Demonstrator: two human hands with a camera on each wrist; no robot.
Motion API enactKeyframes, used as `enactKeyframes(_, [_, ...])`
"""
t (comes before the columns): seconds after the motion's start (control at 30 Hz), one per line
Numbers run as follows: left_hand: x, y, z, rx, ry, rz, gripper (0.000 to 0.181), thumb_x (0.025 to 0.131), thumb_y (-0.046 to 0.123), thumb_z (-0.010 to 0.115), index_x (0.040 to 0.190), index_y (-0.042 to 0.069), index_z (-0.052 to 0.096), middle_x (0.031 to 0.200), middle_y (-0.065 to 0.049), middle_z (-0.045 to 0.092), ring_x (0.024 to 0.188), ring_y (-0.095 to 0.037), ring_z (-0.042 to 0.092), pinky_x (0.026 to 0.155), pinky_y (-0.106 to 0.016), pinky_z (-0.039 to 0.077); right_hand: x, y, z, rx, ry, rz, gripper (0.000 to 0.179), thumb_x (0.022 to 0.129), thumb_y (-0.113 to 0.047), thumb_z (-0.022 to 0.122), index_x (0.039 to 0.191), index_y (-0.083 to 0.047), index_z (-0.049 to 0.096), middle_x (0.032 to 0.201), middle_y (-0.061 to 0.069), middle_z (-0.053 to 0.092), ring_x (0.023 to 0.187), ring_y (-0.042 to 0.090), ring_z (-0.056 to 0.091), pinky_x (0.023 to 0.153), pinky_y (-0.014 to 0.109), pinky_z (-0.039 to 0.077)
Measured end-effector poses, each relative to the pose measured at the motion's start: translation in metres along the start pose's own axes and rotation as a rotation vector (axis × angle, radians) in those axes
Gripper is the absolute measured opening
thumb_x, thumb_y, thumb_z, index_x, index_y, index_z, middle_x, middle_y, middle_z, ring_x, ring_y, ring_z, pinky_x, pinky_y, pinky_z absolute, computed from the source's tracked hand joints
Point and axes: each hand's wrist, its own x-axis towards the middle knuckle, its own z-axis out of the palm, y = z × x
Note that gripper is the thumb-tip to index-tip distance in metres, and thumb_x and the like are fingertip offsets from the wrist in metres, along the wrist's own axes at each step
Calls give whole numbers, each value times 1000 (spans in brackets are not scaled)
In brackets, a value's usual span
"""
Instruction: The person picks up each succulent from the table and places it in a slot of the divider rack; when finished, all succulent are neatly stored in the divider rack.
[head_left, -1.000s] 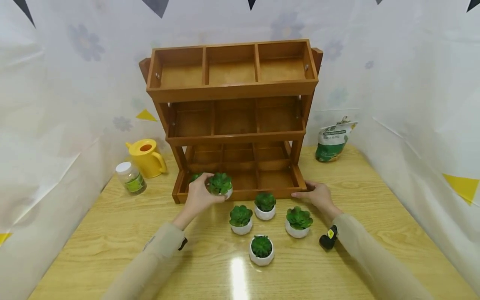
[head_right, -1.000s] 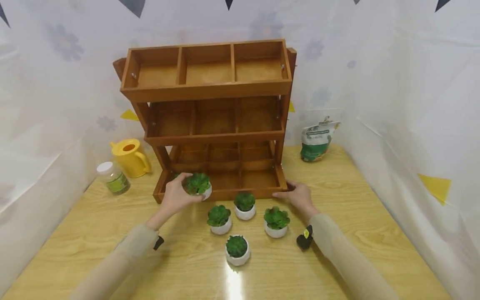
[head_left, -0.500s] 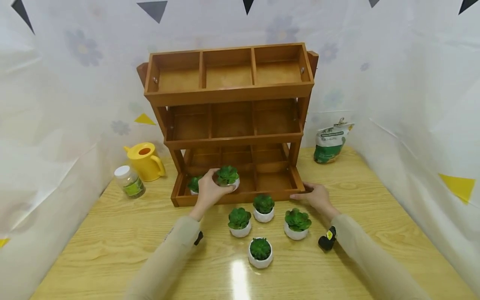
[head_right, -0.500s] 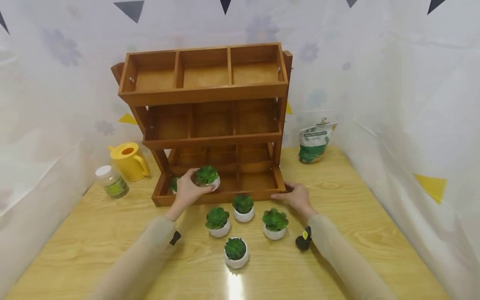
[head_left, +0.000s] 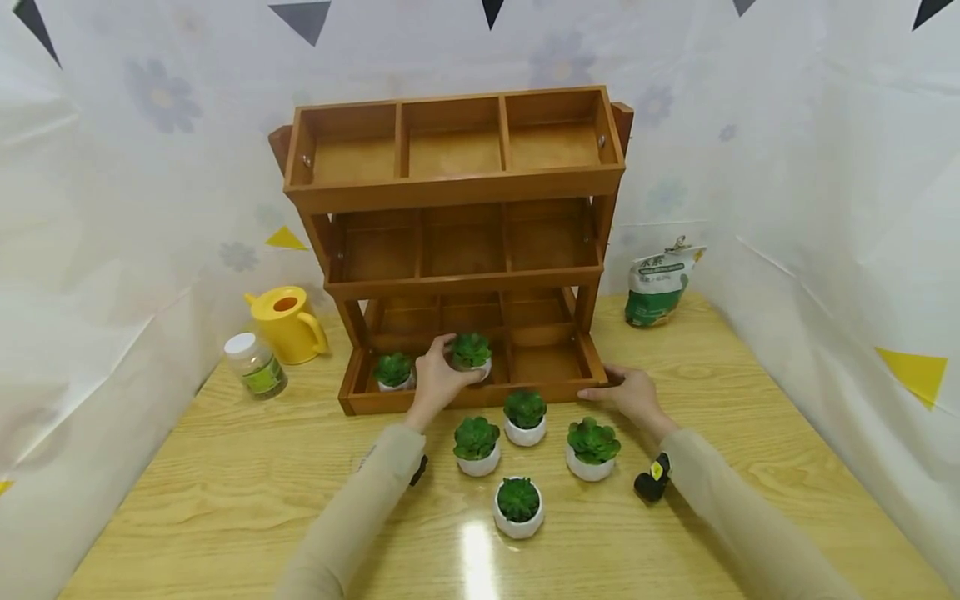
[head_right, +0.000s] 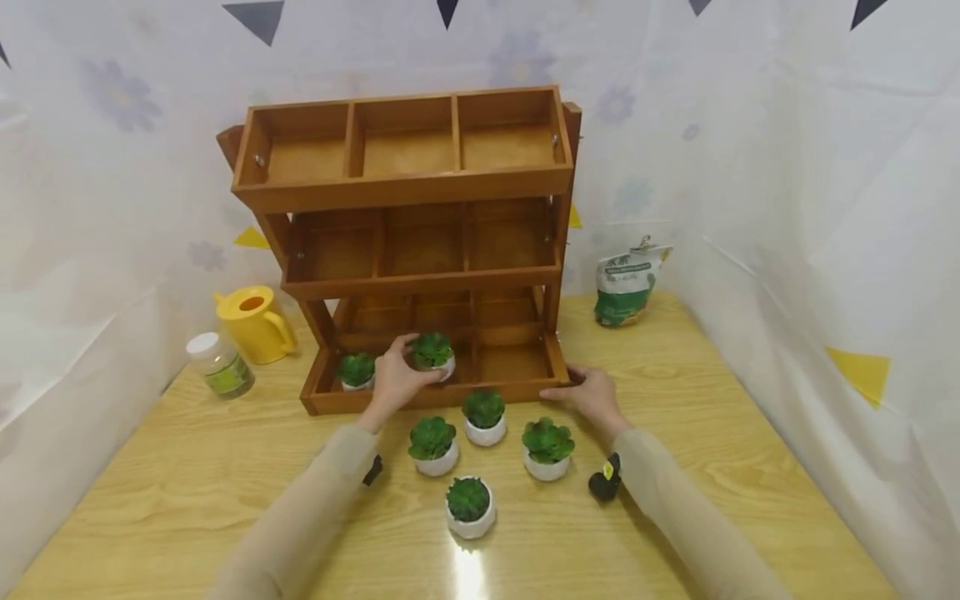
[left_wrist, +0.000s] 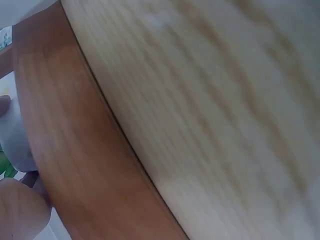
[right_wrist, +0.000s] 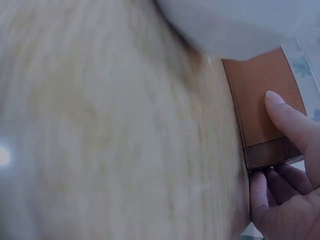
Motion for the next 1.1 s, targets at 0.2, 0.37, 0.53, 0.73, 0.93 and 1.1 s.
enactKeyframes(0.2, [1,-1,6,-45,-50,-51,83,70,24,86,140,2,45,131,-23,57,78,-24,68,77,-41,57,1,1,1,1,-3,3,94,72,-48,81,142,0,43,143,23,45,135,41,38,110,53,30])
enactKeyframes(0.37, [2,0,7,-26,-81,-68,86,71,23,86,141,-1,42,134,-26,53,114,-34,60,90,-45,53,0,1,2,-11,6,-1,92,72,-47,81,142,0,44,142,23,46,133,40,40,109,52,33])
enactKeyframes(0.53, [4,1,5,71,-108,-68,81,71,27,86,135,-5,48,124,-25,61,107,-36,62,86,-45,54,0,1,2,-21,11,-8,92,73,-47,81,142,1,43,142,23,46,132,41,41,108,51,35])
enactKeyframes(0.73, [6,-1,1,135,-141,-89,75,70,31,86,128,-4,54,111,-21,66,95,-33,63,79,-43,55,0,1,5,-8,2,-5,91,73,-47,81,142,0,44,142,23,47,132,40,42,108,51,36])
enactKeyframes(0.93, [8,-1,-2,171,-179,-76,74,71,32,85,127,-5,55,103,-21,67,85,-29,64,72,-39,55,0,0,5,-1,12,2,90,72,-45,82,141,0,45,141,22,48,132,40,42,109,51,34])
enactKeyframes(1.1, [11,0,-1,180,-207,-72,72,73,32,84,127,-6,54,108,-22,66,90,-31,64,75,-41,55,1,1,3,1,13,0,90,73,-46,81,142,0,44,142,23,47,134,40,39,111,53,30])
